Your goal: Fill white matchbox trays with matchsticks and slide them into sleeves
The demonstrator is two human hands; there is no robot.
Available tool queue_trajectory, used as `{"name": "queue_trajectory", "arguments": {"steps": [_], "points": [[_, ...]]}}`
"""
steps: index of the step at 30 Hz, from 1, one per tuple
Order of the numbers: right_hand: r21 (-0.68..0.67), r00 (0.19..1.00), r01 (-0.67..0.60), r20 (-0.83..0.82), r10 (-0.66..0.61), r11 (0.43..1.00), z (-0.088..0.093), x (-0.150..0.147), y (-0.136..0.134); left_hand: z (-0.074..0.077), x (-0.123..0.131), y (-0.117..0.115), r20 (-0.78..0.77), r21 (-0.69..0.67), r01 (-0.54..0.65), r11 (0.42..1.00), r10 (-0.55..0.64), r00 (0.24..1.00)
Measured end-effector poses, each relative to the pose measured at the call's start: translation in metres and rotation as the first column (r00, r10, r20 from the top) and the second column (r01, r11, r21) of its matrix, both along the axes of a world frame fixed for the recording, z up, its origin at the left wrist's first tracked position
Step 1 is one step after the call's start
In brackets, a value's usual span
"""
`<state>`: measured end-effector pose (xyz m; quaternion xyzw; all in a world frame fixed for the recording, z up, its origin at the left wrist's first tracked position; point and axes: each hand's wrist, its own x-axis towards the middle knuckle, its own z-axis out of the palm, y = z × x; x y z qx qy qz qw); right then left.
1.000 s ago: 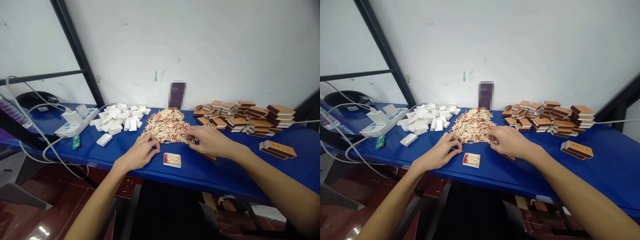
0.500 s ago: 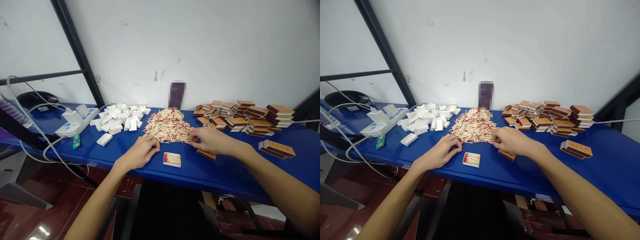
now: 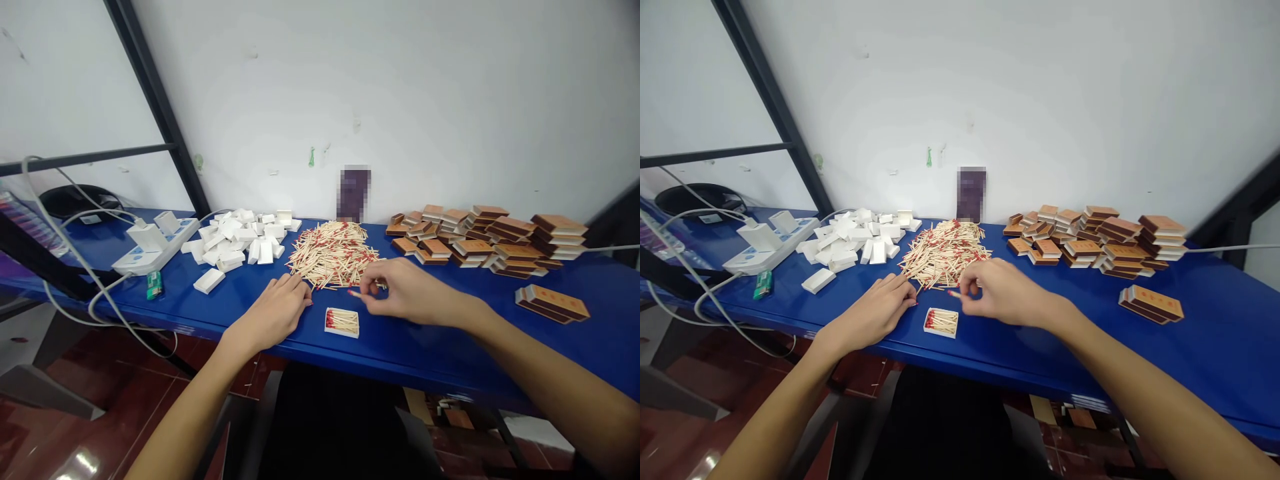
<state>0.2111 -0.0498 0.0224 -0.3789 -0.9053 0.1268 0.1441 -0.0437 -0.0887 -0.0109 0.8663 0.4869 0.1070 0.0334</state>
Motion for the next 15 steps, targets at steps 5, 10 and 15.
{"name": "queue_trajectory", "arguments": {"steps": [5,10,15], "points": [[-0.120,0.997,-0.066,0.038,0.071,0.991,-0.002,-0.028,-0.015,0.000,-0.002,0.002,0.036,-0.002,0.027,1.000,-0.027,0.999],[-0.084,0.995,0.000,0.096,0.008,0.996,-0.006,-0.030,-0.012,0.003,-0.001,0.001,0.046,0.023,0.042,0.999,-0.043,0.998],[-0.078,0.995,-0.076,0.054,0.080,0.994,-0.006,-0.025,-0.010,0.006,-0.001,-0.003,0.065,0.022,0.017,1.000,-0.018,0.998]]}}
